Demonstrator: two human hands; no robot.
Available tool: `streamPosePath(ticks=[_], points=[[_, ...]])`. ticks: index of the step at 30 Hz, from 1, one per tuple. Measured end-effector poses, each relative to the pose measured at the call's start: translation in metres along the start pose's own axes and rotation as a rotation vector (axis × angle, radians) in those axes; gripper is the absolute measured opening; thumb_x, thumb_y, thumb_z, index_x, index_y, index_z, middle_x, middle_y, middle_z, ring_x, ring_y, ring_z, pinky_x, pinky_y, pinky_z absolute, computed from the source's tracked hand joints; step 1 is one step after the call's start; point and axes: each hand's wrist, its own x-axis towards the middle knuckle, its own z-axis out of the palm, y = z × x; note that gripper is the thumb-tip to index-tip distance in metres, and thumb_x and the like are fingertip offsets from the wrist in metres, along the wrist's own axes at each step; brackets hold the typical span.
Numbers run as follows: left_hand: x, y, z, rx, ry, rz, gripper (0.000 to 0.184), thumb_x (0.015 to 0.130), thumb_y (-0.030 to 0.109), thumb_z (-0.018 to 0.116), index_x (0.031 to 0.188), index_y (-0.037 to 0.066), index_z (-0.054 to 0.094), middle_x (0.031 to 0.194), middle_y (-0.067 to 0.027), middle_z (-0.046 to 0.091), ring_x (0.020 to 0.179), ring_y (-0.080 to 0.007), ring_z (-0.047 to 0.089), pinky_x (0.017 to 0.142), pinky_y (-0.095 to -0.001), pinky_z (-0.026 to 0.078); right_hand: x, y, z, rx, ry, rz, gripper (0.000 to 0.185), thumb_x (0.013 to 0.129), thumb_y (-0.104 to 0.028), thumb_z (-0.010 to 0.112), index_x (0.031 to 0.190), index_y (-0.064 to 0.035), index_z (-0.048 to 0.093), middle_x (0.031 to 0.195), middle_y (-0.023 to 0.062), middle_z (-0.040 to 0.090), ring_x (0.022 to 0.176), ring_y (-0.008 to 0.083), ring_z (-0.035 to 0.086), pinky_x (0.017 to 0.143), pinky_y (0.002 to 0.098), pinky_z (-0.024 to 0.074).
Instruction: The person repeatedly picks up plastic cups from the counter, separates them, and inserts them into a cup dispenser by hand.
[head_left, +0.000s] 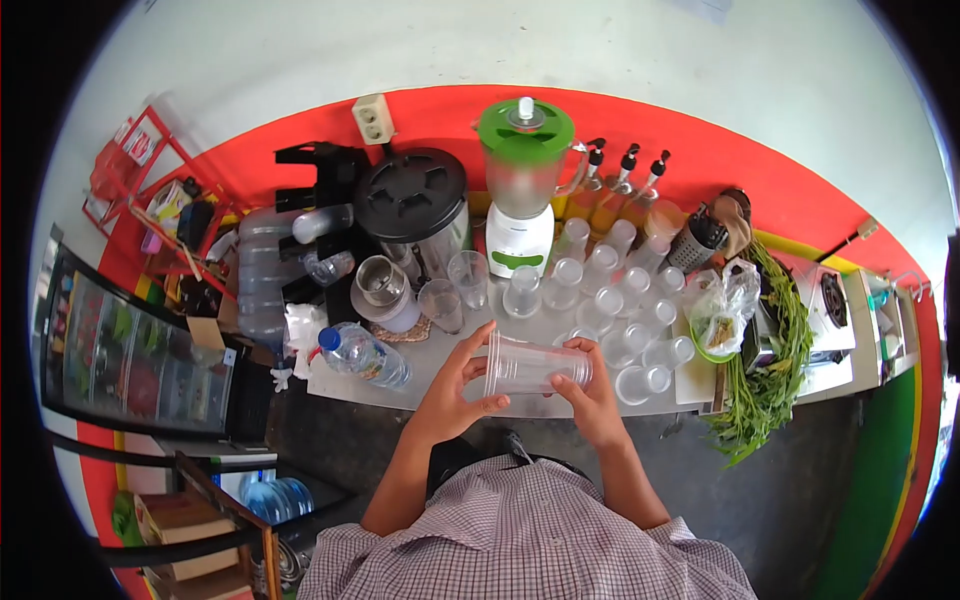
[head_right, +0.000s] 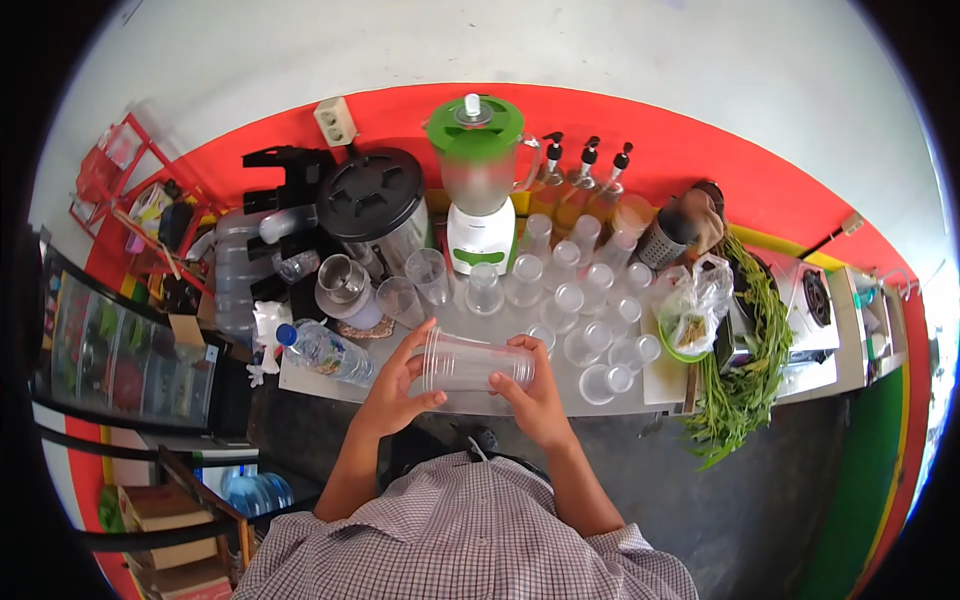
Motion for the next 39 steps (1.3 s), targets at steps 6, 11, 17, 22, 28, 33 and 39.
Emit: streamPosePath(ticks=[6,11,17,22,28,33,39], points=[[-0.011,0.008,-0.013,0.141,0.078,0.124,0.115,0.072,0.025,0.103,0.166,0.008,0.038,0.162,-0.0127,0.044,0.144,-0.0299,0.055,0.125,-0.049,0.042,0.011,-0.009,0.013,0.011,-0.094,-0.013,0.055,0.099,-0.011,0.078,0.143,-0.0058,0.044,0.124,0.0064,0.058,0.111,0.0151,0.06,0.091,0.0336,0.0553],[-0.019,0.027,-0.04,0.198,0.106,0.164,0.117,0.067,0.029,0.105,0.163,0.008,0.043,0.161,-0.0127,0.048,0.143,-0.0303,0.056,0.123,-0.0485,0.044,0.025,-0.009,0.038,-0.057,-0.14,-0.078,0.057,0.097,-0.014,0.081,0.141,-0.0056,0.046,0.126,0.0056,0.056,0.117,0.0149,0.056,0.1,0.0324,0.0493],[-0.025,0.059,-0.068,0.315,0.14,0.177,0.115,0.064,0.034,0.106,0.16,0.007,0.049,0.159,-0.0146,0.051,0.144,-0.0306,0.056,0.122,-0.0475,0.045,0.038,-0.015,0.073,0.013,-0.174,-0.083,0.059,0.096,-0.016,0.081,0.141,-0.0045,0.045,0.127,0.006,0.056,0.118,0.0154,0.055,0.102,0.0326,0.0477],[-0.017,0.083,-0.096,0.309,0.118,0.19,0.116,0.064,0.036,0.105,0.161,0.006,0.048,0.159,-0.0151,0.051,0.145,-0.0306,0.056,0.122,-0.0463,0.045,0.05,-0.032,0.103,-0.037,-0.159,-0.133,0.059,0.095,-0.015,0.081,0.14,-0.0043,0.046,0.127,0.0062,0.056,0.117,0.0151,0.056,0.101,0.0318,0.0478],[-0.001,0.102,-0.137,0.376,0.023,0.202,0.121,0.062,0.03,0.107,0.163,0.006,0.043,0.163,-0.0161,0.051,0.143,-0.0311,0.059,0.12,-0.0472,0.046,0.067,-0.04,0.132,-0.089,-0.108,-0.164,0.061,0.094,-0.015,0.082,0.141,-0.0038,0.045,0.129,0.0065,0.056,0.118,0.0157,0.056,0.102,0.0325,0.0474],[0.002,0.105,-0.163,0.282,0.075,0.238,0.116,0.065,0.033,0.105,0.162,0.007,0.047,0.156,-0.015,0.058,0.142,-0.0311,0.059,0.12,-0.046,0.046,0.088,-0.042,0.154,-0.132,-0.13,-0.214,0.066,0.093,-0.014,0.082,0.146,-0.0035,0.044,0.133,0.0087,0.057,0.122,0.0177,0.057,0.104,0.0335,0.0482],[-0.001,0.101,-0.21,0.231,0.117,0.142,0.11,0.074,0.023,0.102,0.164,0.005,0.041,0.15,-0.0161,0.061,0.14,-0.0297,0.06,0.121,-0.0444,0.044,0.121,-0.056,0.191,-0.034,-0.266,-0.233,0.077,0.096,-0.003,0.075,0.161,-0.0034,0.034,0.14,0.0136,0.056,0.124,0.019,0.06,0.098,0.0354,0.0556]])
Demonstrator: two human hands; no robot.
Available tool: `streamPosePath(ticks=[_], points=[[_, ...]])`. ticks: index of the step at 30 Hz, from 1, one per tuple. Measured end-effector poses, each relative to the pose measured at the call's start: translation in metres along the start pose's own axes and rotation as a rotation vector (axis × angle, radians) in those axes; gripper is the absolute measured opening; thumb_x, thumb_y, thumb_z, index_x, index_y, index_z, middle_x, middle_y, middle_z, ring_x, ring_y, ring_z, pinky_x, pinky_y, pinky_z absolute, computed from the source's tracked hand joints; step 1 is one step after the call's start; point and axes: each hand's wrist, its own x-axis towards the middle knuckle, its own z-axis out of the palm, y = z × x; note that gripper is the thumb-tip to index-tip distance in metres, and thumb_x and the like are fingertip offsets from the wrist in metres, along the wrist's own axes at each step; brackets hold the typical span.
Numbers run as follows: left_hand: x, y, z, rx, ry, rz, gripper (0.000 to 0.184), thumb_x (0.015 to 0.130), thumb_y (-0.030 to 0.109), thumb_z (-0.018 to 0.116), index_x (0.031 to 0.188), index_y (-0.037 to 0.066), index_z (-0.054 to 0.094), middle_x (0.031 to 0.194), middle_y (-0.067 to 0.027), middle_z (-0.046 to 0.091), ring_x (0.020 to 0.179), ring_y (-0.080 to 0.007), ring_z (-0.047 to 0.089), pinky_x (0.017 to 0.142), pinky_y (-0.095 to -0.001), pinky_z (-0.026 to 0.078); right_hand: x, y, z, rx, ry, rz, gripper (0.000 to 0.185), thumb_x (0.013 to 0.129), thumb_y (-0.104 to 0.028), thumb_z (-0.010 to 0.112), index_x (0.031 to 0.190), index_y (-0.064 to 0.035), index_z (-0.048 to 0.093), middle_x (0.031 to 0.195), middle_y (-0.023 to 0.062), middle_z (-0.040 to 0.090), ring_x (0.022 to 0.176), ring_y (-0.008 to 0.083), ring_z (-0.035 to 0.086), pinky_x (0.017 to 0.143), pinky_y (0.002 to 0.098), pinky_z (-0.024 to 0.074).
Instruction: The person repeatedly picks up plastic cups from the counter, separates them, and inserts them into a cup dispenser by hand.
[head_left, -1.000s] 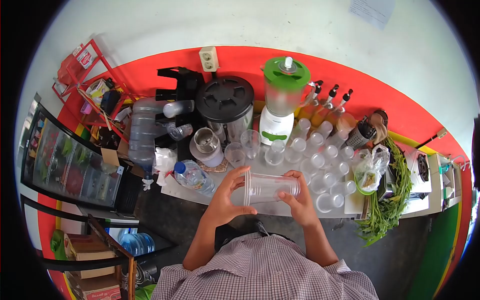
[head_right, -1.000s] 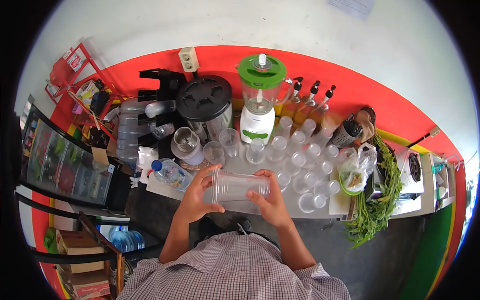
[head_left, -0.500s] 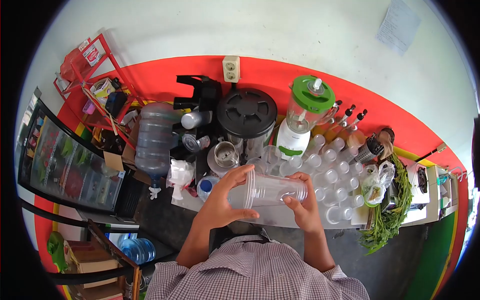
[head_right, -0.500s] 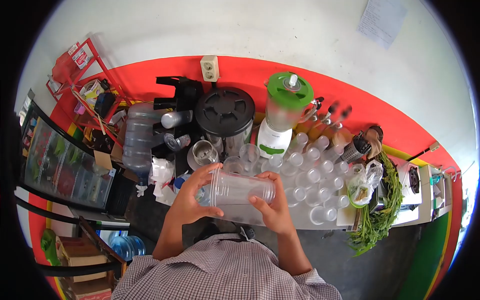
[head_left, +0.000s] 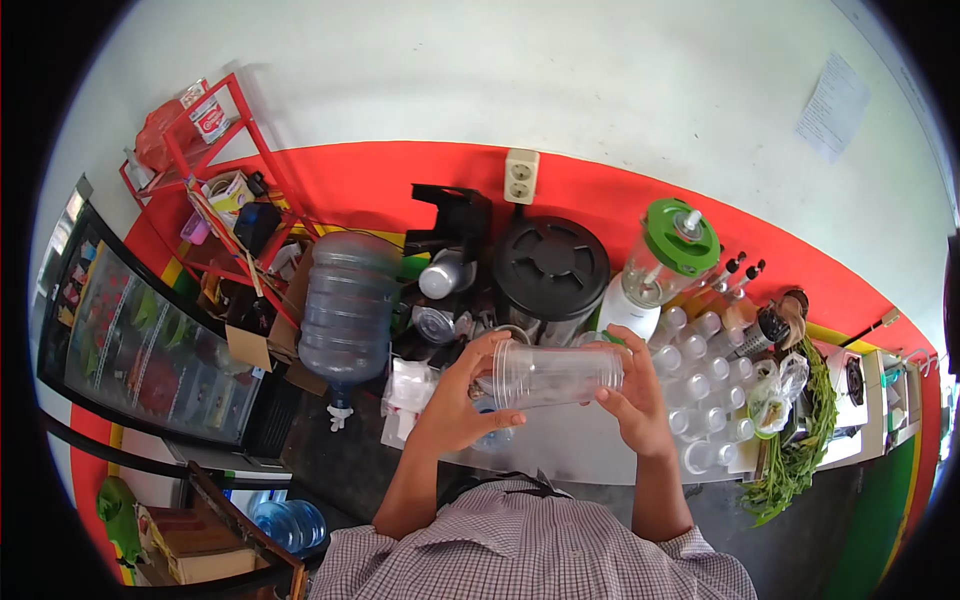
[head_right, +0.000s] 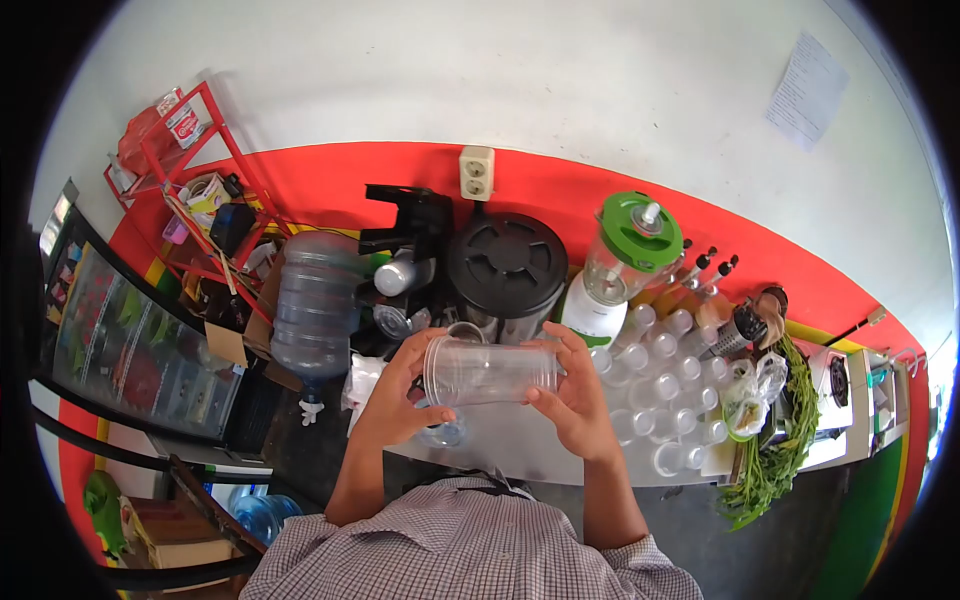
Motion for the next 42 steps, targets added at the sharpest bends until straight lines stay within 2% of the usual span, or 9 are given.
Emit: streamPosePath(ticks=[4,9,14,21,26,29,33,35,42], points=[[-0.002,-0.023,-0.03,-0.055,0.033,-0.041,0.1,0.083,0.021,0.095,0.164,0.003,0.039,0.148,-0.0154,0.061,0.138,-0.0271,0.06,0.12,-0.0427,0.044,0.029,0.012,0.021,-0.016,-0.053,0.085,0.072,0.098,0.004,0.071,0.162,-0.0034,0.037,0.139,0.0123,0.056,0.118,0.0176,0.063,0.094,0.034,0.0579],[0.001,-0.047,-0.061,-0.191,0.129,-0.103,0.072,0.105,0.021,0.074,0.163,-0.001,0.039,0.149,-0.0148,0.061,0.135,-0.0229,0.06,0.117,-0.0391,0.046,0.071,0.038,0.053,-0.086,-0.073,0.091,0.066,0.1,0.004,0.071,0.159,-0.002,0.041,0.138,0.0096,0.056,0.108,0.0157,0.067,0.093,0.0316,0.058],[0.015,-0.048,-0.094,-0.002,0.266,-0.048,0.045,0.104,0.017,0.074,0.144,0.001,0.062,0.121,-0.0026,0.077,0.105,-0.0072,0.066,0.084,-0.0264,0.046,0.098,0.04,0.085,-0.393,-0.1,-0.066,0.066,0.095,0.0,0.078,0.155,-0.0027,0.049,0.133,0.0105,0.06,0.105,0.0146,0.068,0.089,0.0312,0.0575],[0.023,-0.047,-0.121,0.158,0.357,-0.074,0.044,0.099,0.016,0.078,0.139,0.003,0.066,0.118,-0.0034,0.078,0.103,-0.0117,0.068,0.085,-0.0296,0.046,0.12,0.022,0.116,-0.621,-0.091,-0.121,0.067,0.092,0.0,0.082,0.152,-0.0026,0.054,0.134,0.01,0.06,0.106,0.0143,0.067,0.09,0.0298,0.0581],[0.034,-0.062,-0.124,0.618,0.561,0.101,0.042,0.095,0.015,0.079,0.135,0.007,0.07,0.138,-0.0145,0.07,0.127,-0.0303,0.064,0.106,-0.043,0.048,0.132,0.03,0.128,-0.804,-0.111,-0.229,0.068,0.093,-0.007,0.083,0.154,-0.0055,0.054,0.139,0.0159,0.059,0.104,0.0224,0.07,0.085,0.0332,0.0603],[0.044,-0.082,-0.128,0.566,0.541,0.153,0.041,0.095,0.013,0.077,0.135,0.006,0.07,0.144,-0.0166,0.066,0.132,-0.0367,0.062,0.116,-0.0466,0.044,0.137,0.032,0.137,-0.911,-0.154,-0.177,0.068,0.093,-0.012,0.083,0.155,-0.0071,0.054,0.138,0.0181,0.059,0.099,0.0267,0.071,0.084,0.0359,0.0605],[0.052,-0.093,-0.126,0.439,0.523,0.145,0.04,0.096,0.012,0.075,0.135,0.005,0.07,0.141,-0.0176,0.068,0.13,-0.0368,0.063,0.115,-0.045,0.045,0.152,0.036,0.146,-0.964,-0.138,-0.198,0.067,0.094,-0.015,0.082,0.155,-0.0088,0.055,0.135,0.0177,0.059,0.094,0.029,0.071,0.083,0.0375,0.0602],[0.055,-0.09,-0.126,0.385,0.547,0.11,0.038,0.097,0.01,0.073,0.134,0.003,0.07,0.137,-0.0193,0.07,0.126,-0.0368,0.066,0.109,-0.0431,0.048,0.165,0.043,0.145,-0.992,-0.148,-0.282,0.066,0.095,-0.021,0.079,0.153,-0.0079,0.053,0.134,0.0218,0.058,0.101,0.0455,0.073,0.083,0.0506,0.0608],[0.064,-0.098,-0.129,0.179,0.553,0.031,0.038,0.101,0.009,0.07,0.138,0.0,0.067,0.124,-0.0134,0.075,0.115,-0.0233,0.068,0.098,-0.0351,0.051,0.182,0.046,0.162,-1.093,-0.138,-0.372,0.061,0.096,-0.021,0.077,0.151,-0.0071,0.054,0.132,0.0213,0.06,0.1,0.0441,0.073,0.082,0.0481,0.0618]])
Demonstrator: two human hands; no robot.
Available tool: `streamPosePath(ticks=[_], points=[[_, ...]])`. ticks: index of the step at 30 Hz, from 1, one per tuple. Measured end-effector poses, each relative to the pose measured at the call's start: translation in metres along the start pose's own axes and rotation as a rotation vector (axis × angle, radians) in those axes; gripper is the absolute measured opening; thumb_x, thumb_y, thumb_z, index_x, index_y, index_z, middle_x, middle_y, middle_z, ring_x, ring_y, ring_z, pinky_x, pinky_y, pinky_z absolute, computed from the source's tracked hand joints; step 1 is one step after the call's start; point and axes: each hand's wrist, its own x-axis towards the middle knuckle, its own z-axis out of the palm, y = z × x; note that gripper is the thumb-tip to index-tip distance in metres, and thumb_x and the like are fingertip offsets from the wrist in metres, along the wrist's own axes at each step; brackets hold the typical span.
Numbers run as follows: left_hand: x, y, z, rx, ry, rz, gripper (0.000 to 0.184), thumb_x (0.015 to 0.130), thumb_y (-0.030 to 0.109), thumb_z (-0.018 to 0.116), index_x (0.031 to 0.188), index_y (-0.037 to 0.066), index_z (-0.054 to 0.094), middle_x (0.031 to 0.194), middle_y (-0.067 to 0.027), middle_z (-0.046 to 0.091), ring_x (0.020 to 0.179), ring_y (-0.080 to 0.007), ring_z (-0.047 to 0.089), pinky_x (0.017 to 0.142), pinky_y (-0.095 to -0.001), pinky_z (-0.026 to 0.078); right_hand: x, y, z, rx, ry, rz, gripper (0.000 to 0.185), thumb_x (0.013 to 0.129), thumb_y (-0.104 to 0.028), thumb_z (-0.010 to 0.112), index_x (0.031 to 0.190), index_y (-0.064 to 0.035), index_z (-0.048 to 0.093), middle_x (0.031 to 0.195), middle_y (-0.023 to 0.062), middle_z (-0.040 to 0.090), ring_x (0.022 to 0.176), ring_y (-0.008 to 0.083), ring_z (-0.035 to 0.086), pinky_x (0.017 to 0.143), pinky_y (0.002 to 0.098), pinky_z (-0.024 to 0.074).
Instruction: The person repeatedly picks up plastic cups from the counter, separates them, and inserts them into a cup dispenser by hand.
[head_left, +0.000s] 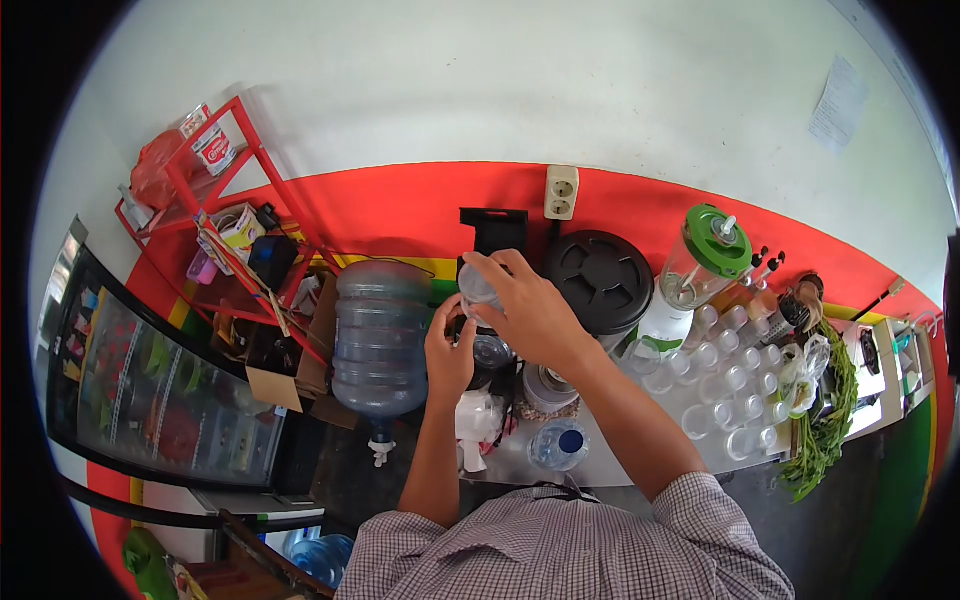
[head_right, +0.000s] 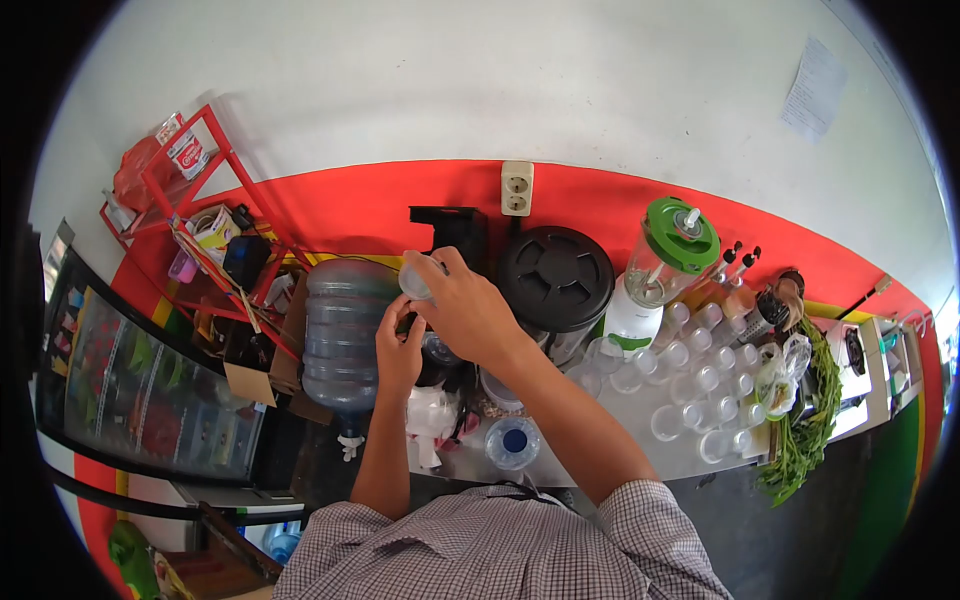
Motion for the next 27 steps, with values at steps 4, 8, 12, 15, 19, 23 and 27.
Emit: streamPosePath(ticks=[4,8,12,15,19,23,27], points=[[0.006,0.001,-0.004,-0.069,-0.021,-0.021,0.043,0.102,0.006,0.068,0.143,-0.002,0.062,0.122,-0.0124,0.074,0.113,-0.02,0.068,0.099,-0.0342,0.051,0.003,-0.002,0.002,-0.053,-0.028,0.02,0.061,0.096,-0.02,0.078,0.15,-0.0071,0.054,0.133,0.0201,0.06,0.1,0.0417,0.074,0.082,0.0469,0.0621],[0.009,-0.006,0.001,-0.019,-0.038,0.056,0.042,0.101,0.003,0.067,0.143,-0.004,0.061,0.126,-0.0139,0.073,0.117,-0.0218,0.068,0.106,-0.0363,0.05,-0.003,0.011,0.013,-0.033,-0.028,0.051,0.058,0.097,-0.019,0.078,0.15,-0.0139,0.055,0.14,0.0174,0.059,0.102,0.0439,0.074,0.084,0.0504,0.0617],[0.011,-0.017,0.004,-0.038,-0.049,0.088,0.042,0.101,0.002,0.067,0.142,-0.005,0.061,0.13,-0.0149,0.072,0.121,-0.023,0.067,0.11,-0.0366,0.049,-0.016,0.021,0.023,-0.047,0.001,0.003,0.057,0.095,-0.015,0.078,0.148,-0.0162,0.057,0.141,0.0161,0.059,0.105,0.0438,0.074,0.085,0.05,0.0619],[0.014,-0.019,0.002,-0.039,-0.06,0.005,0.044,0.101,0.002,0.067,0.143,-0.004,0.061,0.134,-0.0164,0.071,0.127,-0.0243,0.066,0.112,-0.0364,0.048,-0.03,0.034,0.033,-0.127,-0.045,-0.087,0.06,0.089,-0.008,0.079,0.145,-0.0204,0.061,0.144,0.0143,0.059,0.102,0.0399,0.074,0.086,0.047,0.0622],[0.012,-0.022,-0.001,-0.006,-0.084,-0.074,0.039,0.104,0.005,0.064,0.142,-0.003,0.064,0.139,-0.0164,0.07,0.128,-0.024,0.065,0.112,-0.0353,0.047,-0.039,0.052,0.044,-0.406,-0.113,-0.256,0.06,0.082,-0.006,0.078,0.138,-0.0239,0.065,0.147,0.0128,0.06,0.094,0.0329,0.074,0.085,0.0415,0.0619],[0.013,-0.023,0.0,-0.118,-0.099,-0.178,0.035,0.108,0.011,0.063,0.14,-0.003,0.066,0.138,-0.0154,0.071,0.124,-0.0214,0.066,0.108,-0.0341,0.049,-0.035,0.058,0.053,-0.367,-0.084,-0.221,0.055,0.085,-0.008,0.075,0.137,-0.0238,0.066,0.146,0.013,0.063,0.086,0.0325,0.075,0.081,0.0417,0.0626],[0.014,-0.033,-0.003,-0.165,-0.104,-0.193,0.035,0.109,0.014,0.064,0.14,-0.002,0.067,0.135,-0.0158,0.072,0.122,-0.0204,0.067,0.106,-0.0336,0.05,-0.03,0.054,0.056,-0.297,-0.129,-0.127,0.055,0.086,-0.009,0.075,0.139,-0.0226,0.067,0.146,0.0136,0.063,0.079,0.0336,0.076,0.075,0.0424,0.0634]])
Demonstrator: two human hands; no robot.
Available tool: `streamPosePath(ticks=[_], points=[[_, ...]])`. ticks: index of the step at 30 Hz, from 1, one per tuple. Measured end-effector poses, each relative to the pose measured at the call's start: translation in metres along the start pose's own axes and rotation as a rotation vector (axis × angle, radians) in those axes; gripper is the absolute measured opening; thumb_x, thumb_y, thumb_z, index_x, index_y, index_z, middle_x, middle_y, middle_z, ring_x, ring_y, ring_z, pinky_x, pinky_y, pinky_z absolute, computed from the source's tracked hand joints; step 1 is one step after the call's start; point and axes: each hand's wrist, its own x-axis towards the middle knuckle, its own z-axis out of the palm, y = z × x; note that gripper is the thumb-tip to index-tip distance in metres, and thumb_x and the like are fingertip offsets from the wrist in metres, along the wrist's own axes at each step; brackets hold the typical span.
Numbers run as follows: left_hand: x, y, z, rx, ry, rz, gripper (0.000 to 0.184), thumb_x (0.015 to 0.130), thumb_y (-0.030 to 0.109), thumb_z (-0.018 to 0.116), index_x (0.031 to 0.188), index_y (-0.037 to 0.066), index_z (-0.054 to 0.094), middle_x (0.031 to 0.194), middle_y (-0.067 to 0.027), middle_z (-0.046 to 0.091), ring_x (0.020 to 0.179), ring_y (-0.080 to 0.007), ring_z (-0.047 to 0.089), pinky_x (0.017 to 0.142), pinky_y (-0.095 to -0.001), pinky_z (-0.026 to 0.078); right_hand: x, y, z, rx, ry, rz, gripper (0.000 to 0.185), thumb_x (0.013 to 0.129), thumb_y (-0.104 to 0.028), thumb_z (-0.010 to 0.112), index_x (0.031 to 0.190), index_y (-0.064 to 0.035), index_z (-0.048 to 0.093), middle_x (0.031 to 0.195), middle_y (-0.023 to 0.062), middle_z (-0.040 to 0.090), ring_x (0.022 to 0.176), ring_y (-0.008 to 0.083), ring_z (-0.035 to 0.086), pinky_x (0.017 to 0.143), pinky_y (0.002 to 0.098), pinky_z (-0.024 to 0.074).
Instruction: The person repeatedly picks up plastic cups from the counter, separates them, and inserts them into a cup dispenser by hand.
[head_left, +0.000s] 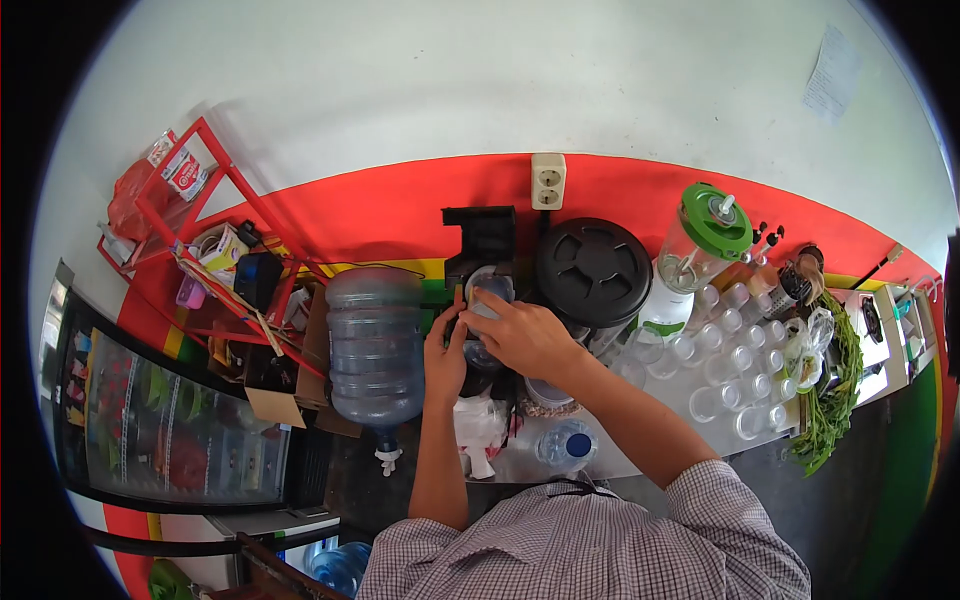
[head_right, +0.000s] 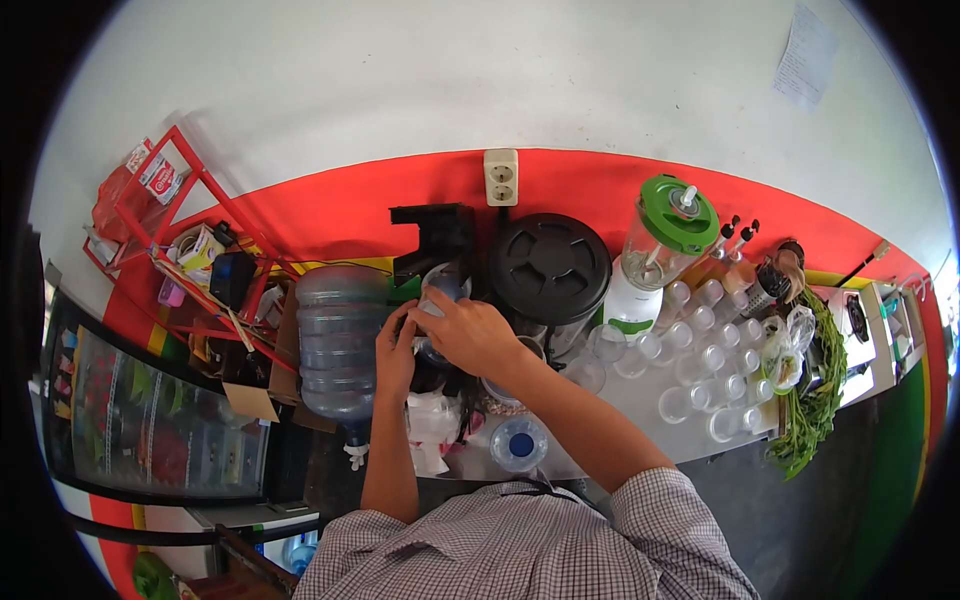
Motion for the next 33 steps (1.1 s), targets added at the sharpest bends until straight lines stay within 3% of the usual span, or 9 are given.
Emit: streamPosePath(ticks=[9,14,18,20,24,27,28,31,33], points=[[-0.004,0.013,0.005,0.181,0.033,0.086,0.039,0.107,0.015,0.069,0.14,-0.005,0.065,0.13,-0.0172,0.073,0.118,-0.0228,0.07,0.104,-0.0338,0.052,0.002,0.01,0.015,0.01,0.039,0.079,0.05,0.092,-0.012,0.073,0.141,-0.0205,0.069,0.149,0.0153,0.062,0.081,0.036,0.079,0.068,0.0449,0.0648],[-0.009,0.014,0.0,0.176,0.008,0.098,0.042,0.107,0.012,0.068,0.146,-0.003,0.061,0.133,-0.0155,0.072,0.118,-0.0228,0.07,0.103,-0.0337,0.053,-0.008,0.003,-0.012,0.137,-0.055,0.142,0.056,0.097,-0.016,0.071,0.151,-0.0252,0.061,0.158,0.0208,0.055,0.095,0.0381,0.079,0.077,0.0447,0.0652],[-0.03,0.051,-0.005,0.27,0.035,0.139,0.046,0.106,0.013,0.069,0.149,0.003,0.061,0.136,-0.0143,0.07,0.121,-0.0225,0.068,0.101,-0.0359,0.052,-0.03,0.001,-0.065,0.275,-0.03,0.119,0.062,0.098,-0.016,0.071,0.157,-0.0267,0.055,0.159,0.021,0.054,0.108,0.0394,0.076,0.086,0.0468,0.0642],[-0.05,0.086,-0.003,0.53,0.123,0.195,0.047,0.102,0.013,0.071,0.148,0.004,0.062,0.137,-0.0127,0.07,0.122,-0.0241,0.068,0.103,-0.0381,0.049,-0.049,0.001,-0.087,0.369,0.027,0.143,0.06,0.098,-0.015,0.071,0.156,-0.024,0.056,0.156,0.0202,0.056,0.115,0.0407,0.073,0.092,0.0484,0.0624],[-0.091,0.145,0.026,0.466,0.076,0.269,0.044,0.099,0.009,0.07,0.142,0.003,0.067,0.136,-0.0131,0.071,0.123,-0.0252,0.068,0.104,-0.0388,0.047,-0.105,0.012,-0.117,0.412,0.024,0.254,0.059,0.1,-0.017,0.07,0.157,-0.0226,0.055,0.155,0.0197,0.057,0.116,0.0407,0.072,0.095,0.049,0.0614],[-0.12,0.173,0.067,0.338,-0.24,0.304,0.039,0.09,0.006,0.072,0.129,0.0,0.072,0.134,-0.0155,0.073,0.123,-0.0269,0.069,0.104,-0.0385,0.049,-0.158,0.023,-0.136,0.428,0.098,0.317,0.055,0.1,-0.016,0.072,0.154,-0.0163,0.058,0.146,0.0188,0.063,0.116,0.0393,0.072,0.094,0.0481,0.0606],[-0.129,0.184,0.085,0.332,-0.252,0.307,0.039,0.09,0.006,0.072,0.129,0.0,0.072,0.134,-0.0155,0.073,0.123,-0.0269,0.069,0.104,-0.0385,0.049,-0.176,0.028,-0.143,0.461,0.086,0.389,0.053,0.099,-0.015,0.073,0.151,-0.0142,0.06,0.142,0.0184,0.066,0.112,0.0376,0.073,0.091,0.0465,0.0605],[-0.154,0.207,0.139,0.4,-0.613,0.434,0.039,0.088,0.011,0.077,0.125,-0.001,0.074,0.132,-0.0197,0.073,0.123,-0.0357,0.071,0.107,-0.0421,0.053,-0.232,0.044,-0.16,0.534,0.086,0.508,0.047,0.099,-0.014,0.072,0.146,-0.0107,0.063,0.134,0.0185,0.07,0.105,0.0369,0.074,0.089,0.0461,0.0598],[-0.169,0.205,0.174,0.389,-0.683,0.421,0.039,0.088,0.012,0.078,0.125,0.0,0.074,0.133,-0.0186,0.073,0.124,-0.0354,0.07,0.107,-0.0422,0.053,-0.273,0.053,-0.167,0.575,0.094,0.553,0.045,0.1,-0.015,0.071,0.144,-0.0094,0.064,0.129,0.0191,0.072,0.102,0.0378,0.074,0.09,0.0472,0.0591]])
